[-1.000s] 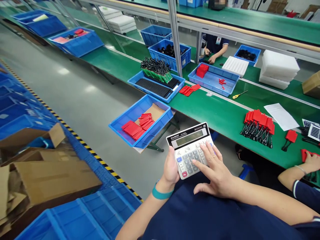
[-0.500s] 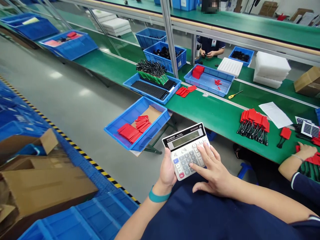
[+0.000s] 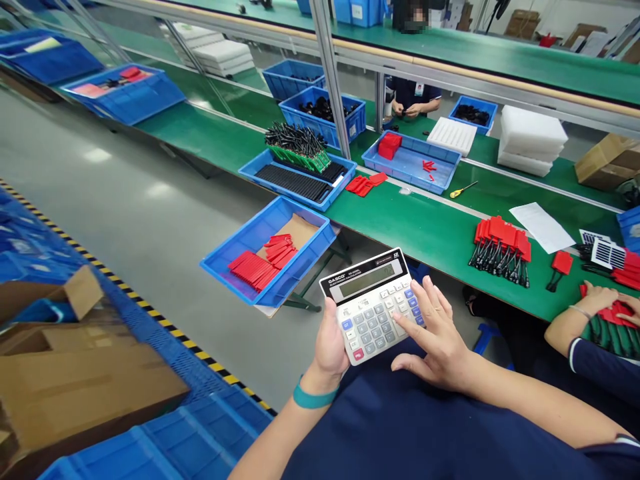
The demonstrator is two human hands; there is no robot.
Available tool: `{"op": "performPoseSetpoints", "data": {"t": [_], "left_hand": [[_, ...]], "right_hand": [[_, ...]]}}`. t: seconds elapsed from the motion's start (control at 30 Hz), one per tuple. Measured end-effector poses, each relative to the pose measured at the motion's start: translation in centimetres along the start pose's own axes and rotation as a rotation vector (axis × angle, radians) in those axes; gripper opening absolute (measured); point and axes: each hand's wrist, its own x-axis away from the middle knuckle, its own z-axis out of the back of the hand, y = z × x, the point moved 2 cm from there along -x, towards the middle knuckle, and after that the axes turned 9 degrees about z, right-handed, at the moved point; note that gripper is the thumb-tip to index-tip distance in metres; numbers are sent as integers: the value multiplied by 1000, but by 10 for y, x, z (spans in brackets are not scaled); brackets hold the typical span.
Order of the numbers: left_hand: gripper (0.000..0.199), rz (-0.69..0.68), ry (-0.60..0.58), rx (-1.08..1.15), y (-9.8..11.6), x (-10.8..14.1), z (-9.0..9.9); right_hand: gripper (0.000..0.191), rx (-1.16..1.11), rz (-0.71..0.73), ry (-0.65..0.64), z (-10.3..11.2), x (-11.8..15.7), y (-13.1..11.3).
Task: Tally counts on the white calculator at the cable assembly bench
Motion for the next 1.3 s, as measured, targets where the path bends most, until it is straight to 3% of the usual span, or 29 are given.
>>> {"op": "performPoseSetpoints", "data": {"t": [0.27,0.47,0.63,0.77,0.97,1.3], "left_hand": [[80,-2,-26,-38,0,0,-2],[82,-24,18,-55,-1,0,1],[81,-50,66,0,4,1,4],[79,-76,114,24,7,1,7],[76,-89,130,22,6,-1,9],[77,-79,116,22,4,0,6]], "right_hand": [[84,-61,77,-44,-8,-6,-8],[90,-64,62,-98,-12,-6,-9],[73,-54,29,30,2,8,0],[58,-37,-32,13,4,19,7],[60,-59,-17,78,7,20,5],[60,-69,1,53,6,17,0]]}}
